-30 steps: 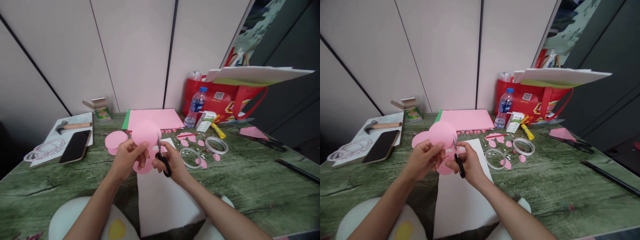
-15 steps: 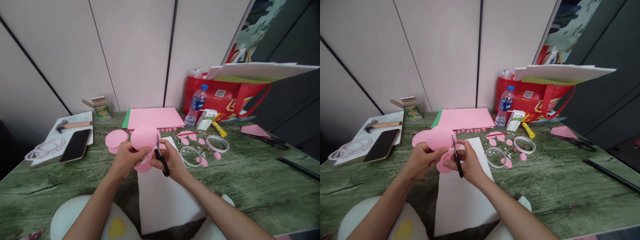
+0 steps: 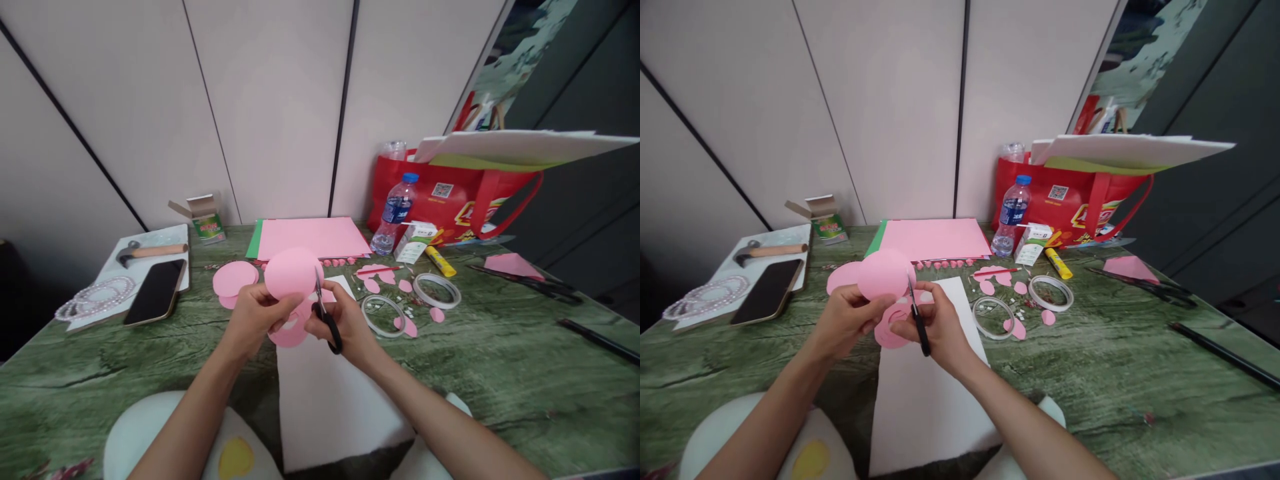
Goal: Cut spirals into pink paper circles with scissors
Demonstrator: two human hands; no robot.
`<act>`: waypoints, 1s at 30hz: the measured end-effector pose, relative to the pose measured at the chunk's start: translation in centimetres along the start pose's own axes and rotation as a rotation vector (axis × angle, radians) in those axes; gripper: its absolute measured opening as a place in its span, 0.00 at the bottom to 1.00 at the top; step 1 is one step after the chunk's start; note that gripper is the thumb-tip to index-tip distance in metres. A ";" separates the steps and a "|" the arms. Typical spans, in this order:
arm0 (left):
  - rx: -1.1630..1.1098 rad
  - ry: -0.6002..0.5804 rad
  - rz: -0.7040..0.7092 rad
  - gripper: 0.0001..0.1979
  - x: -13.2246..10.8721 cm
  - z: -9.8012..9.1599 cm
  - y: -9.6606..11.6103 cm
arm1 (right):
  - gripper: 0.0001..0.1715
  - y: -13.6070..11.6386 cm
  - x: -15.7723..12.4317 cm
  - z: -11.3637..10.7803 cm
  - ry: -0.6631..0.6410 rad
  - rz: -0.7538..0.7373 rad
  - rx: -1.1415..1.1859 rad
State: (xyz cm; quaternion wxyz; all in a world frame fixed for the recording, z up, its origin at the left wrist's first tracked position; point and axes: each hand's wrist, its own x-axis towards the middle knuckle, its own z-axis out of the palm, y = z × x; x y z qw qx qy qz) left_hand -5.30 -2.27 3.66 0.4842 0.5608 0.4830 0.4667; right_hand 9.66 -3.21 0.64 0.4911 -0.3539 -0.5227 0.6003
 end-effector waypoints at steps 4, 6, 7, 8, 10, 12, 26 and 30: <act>-0.014 0.003 -0.001 0.13 0.0 0.0 0.1 | 0.32 0.0 0.0 -0.1 0.022 0.002 -0.039; -0.021 -0.008 0.003 0.14 0.0 0.0 0.2 | 0.33 0.1 0.0 -0.2 0.026 0.002 -0.041; -0.025 -0.012 0.005 0.15 0.0 0.0 0.2 | 0.34 0.1 0.1 -0.2 0.025 0.002 -0.038; -0.028 -0.013 0.007 0.15 0.0 0.0 0.2 | 0.34 0.2 0.1 -0.3 0.023 0.001 -0.036; -0.034 -0.013 0.012 0.15 0.1 0.0 0.2 | 0.34 0.2 0.1 -0.3 0.018 0.001 -0.043; -0.043 -0.015 0.015 0.14 0.1 -0.1 0.2 | 0.33 0.1 0.1 -0.3 0.017 -0.001 -0.061; -0.120 -0.067 0.008 0.13 0.0 0.2 0.3 | 0.33 0.2 -0.2 0.0 -0.013 0.027 -0.079; -0.064 0.008 -0.024 0.16 -0.1 0.3 0.5 | 0.34 0.1 -0.2 0.1 -0.034 0.012 -0.046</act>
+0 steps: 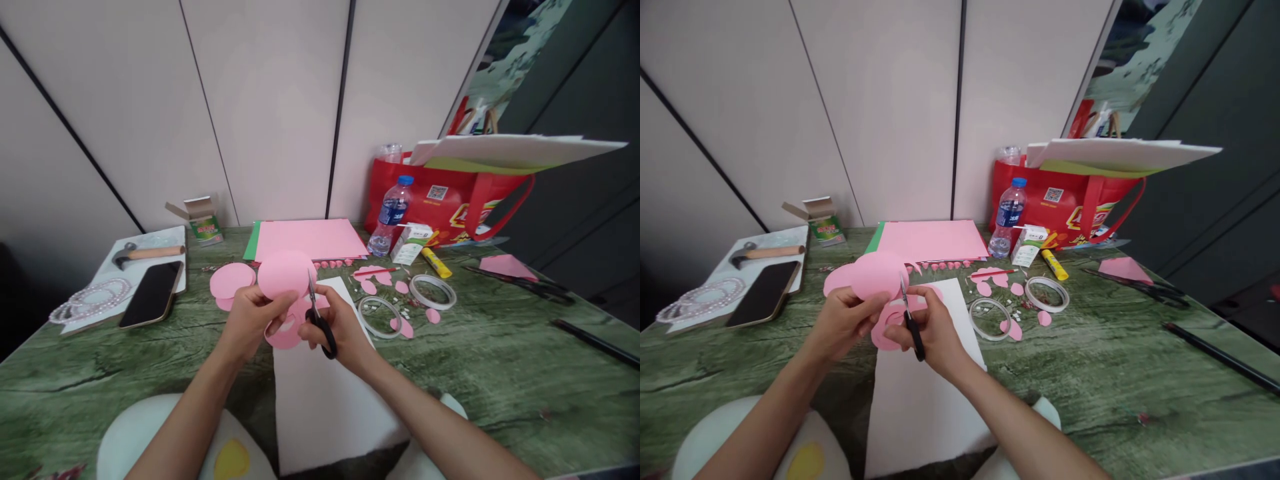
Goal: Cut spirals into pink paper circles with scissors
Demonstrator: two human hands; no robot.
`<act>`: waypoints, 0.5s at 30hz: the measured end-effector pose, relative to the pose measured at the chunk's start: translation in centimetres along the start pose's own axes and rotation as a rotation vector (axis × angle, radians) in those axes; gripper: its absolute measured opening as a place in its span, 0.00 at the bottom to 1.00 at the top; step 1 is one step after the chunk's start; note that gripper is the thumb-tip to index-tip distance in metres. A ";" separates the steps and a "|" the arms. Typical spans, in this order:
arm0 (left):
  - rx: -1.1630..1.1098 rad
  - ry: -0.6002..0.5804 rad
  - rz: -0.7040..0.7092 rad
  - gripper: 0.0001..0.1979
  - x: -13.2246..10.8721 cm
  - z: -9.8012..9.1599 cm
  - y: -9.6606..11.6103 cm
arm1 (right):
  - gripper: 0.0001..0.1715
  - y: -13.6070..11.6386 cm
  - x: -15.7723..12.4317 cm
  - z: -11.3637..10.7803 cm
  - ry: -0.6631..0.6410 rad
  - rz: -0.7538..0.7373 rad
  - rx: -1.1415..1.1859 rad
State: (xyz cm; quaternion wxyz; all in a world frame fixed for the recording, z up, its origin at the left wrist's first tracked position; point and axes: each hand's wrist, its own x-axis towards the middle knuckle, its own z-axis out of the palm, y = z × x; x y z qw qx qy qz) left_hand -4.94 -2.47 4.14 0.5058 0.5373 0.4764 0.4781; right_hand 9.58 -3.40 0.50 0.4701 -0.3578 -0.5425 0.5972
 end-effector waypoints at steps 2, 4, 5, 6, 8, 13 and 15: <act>0.021 0.014 0.002 0.16 0.0 0.0 0.0 | 0.34 0.0 0.0 0.0 -0.003 -0.011 0.017; 0.045 0.012 0.010 0.16 0.0 -0.1 -0.1 | 0.34 -0.1 0.1 0.0 0.000 -0.014 0.038; 0.056 0.009 0.014 0.16 0.0 -0.2 -0.1 | 0.34 -0.1 0.1 0.0 0.002 -0.013 0.048; 0.063 0.006 0.018 0.16 0.0 -0.2 -0.2 | 0.34 -0.2 0.1 0.0 0.004 -0.014 0.055; 0.071 0.006 0.023 0.16 0.1 -0.3 -0.3 | 0.34 -0.2 0.1 0.0 0.006 -0.022 0.063; 0.076 -0.009 0.011 0.15 0.1 -0.2 -0.3 | 0.36 -0.2 0.1 -0.1 0.015 -0.047 0.046; 0.078 -0.016 0.006 0.14 0.1 -0.2 -0.2 | 0.36 -0.2 0.1 -0.1 0.014 -0.054 0.037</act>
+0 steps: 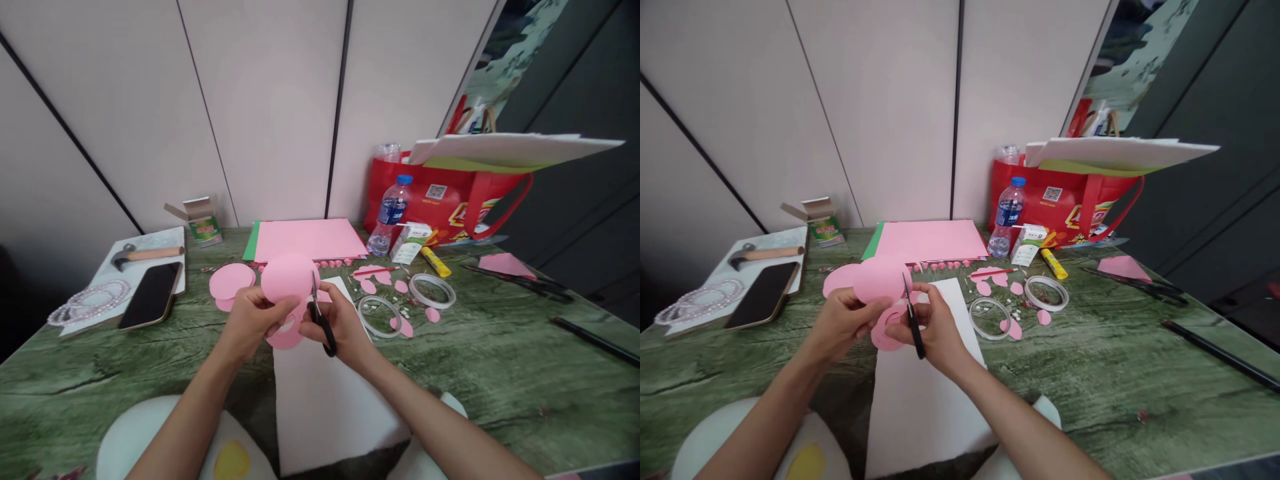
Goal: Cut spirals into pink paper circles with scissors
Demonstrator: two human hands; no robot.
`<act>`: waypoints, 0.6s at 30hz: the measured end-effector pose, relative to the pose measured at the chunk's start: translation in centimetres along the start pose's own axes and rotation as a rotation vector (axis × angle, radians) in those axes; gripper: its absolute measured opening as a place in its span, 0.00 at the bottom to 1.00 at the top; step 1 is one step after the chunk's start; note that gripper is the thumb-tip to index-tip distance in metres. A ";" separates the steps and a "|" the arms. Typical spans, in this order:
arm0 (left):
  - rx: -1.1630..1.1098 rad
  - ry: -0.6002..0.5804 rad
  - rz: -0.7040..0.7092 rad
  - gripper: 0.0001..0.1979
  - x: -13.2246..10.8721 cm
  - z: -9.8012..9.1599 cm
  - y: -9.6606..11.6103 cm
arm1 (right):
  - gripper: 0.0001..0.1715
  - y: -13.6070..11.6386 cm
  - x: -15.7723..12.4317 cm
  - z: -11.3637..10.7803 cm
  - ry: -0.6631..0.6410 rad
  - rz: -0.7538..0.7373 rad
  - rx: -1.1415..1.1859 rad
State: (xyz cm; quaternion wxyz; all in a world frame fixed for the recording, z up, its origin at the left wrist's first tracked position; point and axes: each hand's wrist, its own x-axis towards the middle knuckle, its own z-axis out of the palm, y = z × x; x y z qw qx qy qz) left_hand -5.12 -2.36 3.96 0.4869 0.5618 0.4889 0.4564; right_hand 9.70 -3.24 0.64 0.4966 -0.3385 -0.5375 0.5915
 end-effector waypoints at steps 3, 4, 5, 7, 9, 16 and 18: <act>0.008 0.003 0.001 0.13 -0.1 0.0 0.1 | 0.35 0.1 0.0 0.0 -0.006 -0.007 -0.009; 0.009 0.006 0.001 0.13 -0.1 0.0 0.2 | 0.34 0.1 0.0 0.0 -0.007 -0.006 -0.010; 0.008 0.009 0.000 0.13 -0.2 0.0 0.2 | 0.34 0.1 0.0 0.0 -0.005 -0.004 -0.008; 0.002 0.015 -0.001 0.13 -0.2 0.0 0.2 | 0.34 0.0 0.0 0.0 -0.001 0.011 0.002; -0.006 0.022 -0.001 0.13 -0.1 0.0 0.1 | 0.35 0.0 0.0 0.0 0.007 0.029 0.010; -0.030 0.007 0.002 0.12 -0.1 -0.1 0.1 | 0.34 0.0 0.0 -0.1 0.033 0.037 -0.017; -0.039 0.012 0.002 0.12 -0.1 -0.1 0.2 | 0.34 0.0 0.0 -0.1 0.030 0.029 -0.012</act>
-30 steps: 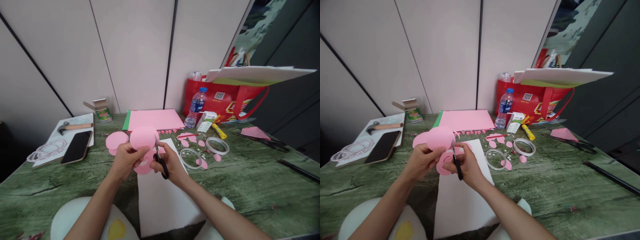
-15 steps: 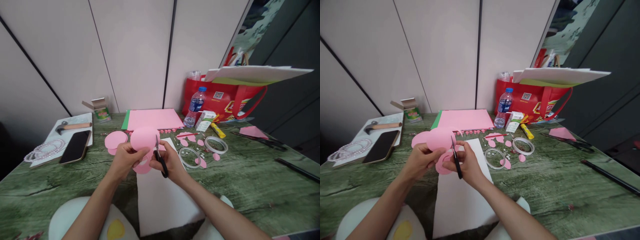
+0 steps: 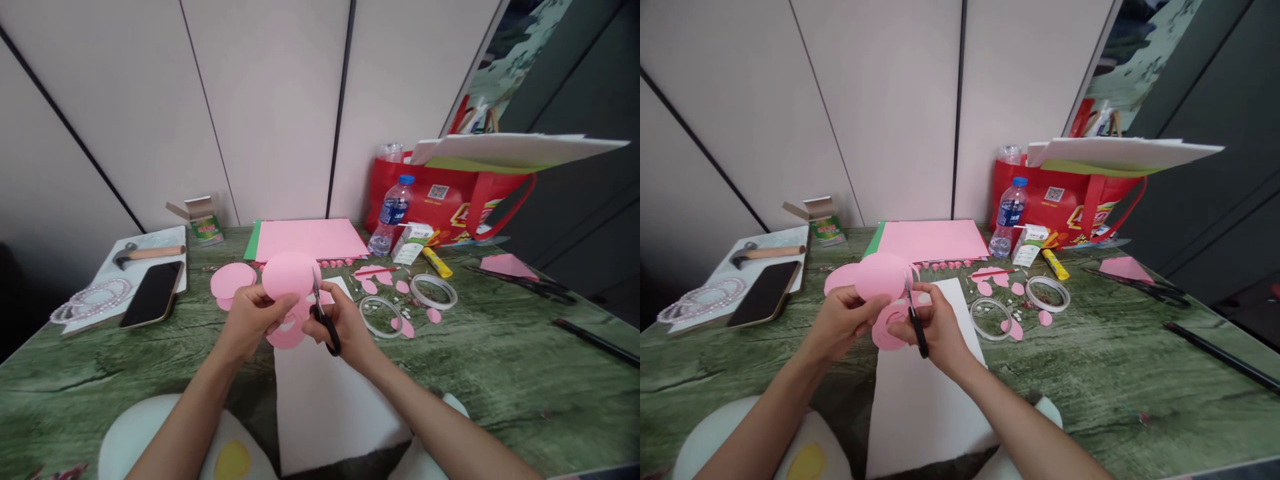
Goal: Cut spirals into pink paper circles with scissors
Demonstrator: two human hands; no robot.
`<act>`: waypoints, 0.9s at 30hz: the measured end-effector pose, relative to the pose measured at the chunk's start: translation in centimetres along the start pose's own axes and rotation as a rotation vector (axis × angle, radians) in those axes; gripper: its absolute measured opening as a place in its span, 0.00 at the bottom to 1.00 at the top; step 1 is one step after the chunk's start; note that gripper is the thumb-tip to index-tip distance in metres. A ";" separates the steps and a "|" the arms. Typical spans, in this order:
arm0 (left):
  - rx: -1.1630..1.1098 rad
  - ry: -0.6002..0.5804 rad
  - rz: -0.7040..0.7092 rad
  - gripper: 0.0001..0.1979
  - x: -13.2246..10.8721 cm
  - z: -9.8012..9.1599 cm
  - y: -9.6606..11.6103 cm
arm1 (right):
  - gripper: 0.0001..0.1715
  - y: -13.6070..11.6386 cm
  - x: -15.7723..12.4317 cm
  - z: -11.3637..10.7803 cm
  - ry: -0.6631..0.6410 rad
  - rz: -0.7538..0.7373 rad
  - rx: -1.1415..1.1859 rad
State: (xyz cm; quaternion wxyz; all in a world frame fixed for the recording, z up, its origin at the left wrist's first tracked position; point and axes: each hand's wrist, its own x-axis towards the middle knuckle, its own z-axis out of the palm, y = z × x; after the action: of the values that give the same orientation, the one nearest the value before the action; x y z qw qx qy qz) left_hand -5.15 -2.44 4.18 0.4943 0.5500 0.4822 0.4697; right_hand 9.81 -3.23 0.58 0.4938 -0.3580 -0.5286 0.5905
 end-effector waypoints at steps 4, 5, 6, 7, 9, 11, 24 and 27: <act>-0.019 0.030 0.005 0.11 0.0 0.1 0.3 | 0.34 0.1 0.0 -0.1 -0.001 0.001 -0.007; -0.019 0.034 0.011 0.10 -0.1 0.1 0.3 | 0.34 0.1 0.0 0.0 0.005 0.005 -0.010; -0.018 0.037 0.018 0.10 -0.1 0.1 0.4 | 0.34 0.0 0.0 0.0 0.012 0.008 -0.012; -0.016 0.036 0.026 0.10 -0.1 0.0 0.4 | 0.34 0.0 0.0 0.0 0.016 0.013 -0.009; -0.013 0.033 0.041 0.09 0.0 -0.1 0.3 | 0.34 -0.1 0.0 0.1 0.021 0.020 -0.001; -0.010 0.025 0.055 0.08 0.0 -0.3 0.2 | 0.34 -0.1 0.0 0.1 0.023 0.020 -0.002; -0.060 -0.003 0.069 0.12 0.0 -0.3 0.0 | 0.32 0.0 -0.1 -0.1 0.007 0.016 -0.062; -0.121 -0.071 0.033 0.10 0.0 -0.2 0.1 | 0.32 0.1 -0.1 0.0 0.001 0.011 -0.073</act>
State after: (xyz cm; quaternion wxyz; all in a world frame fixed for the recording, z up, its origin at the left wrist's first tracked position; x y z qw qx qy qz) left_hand -5.39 -2.46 4.30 0.5355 0.5435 0.4258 0.4863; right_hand 9.80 -3.37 0.51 0.4776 -0.3789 -0.5474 0.5734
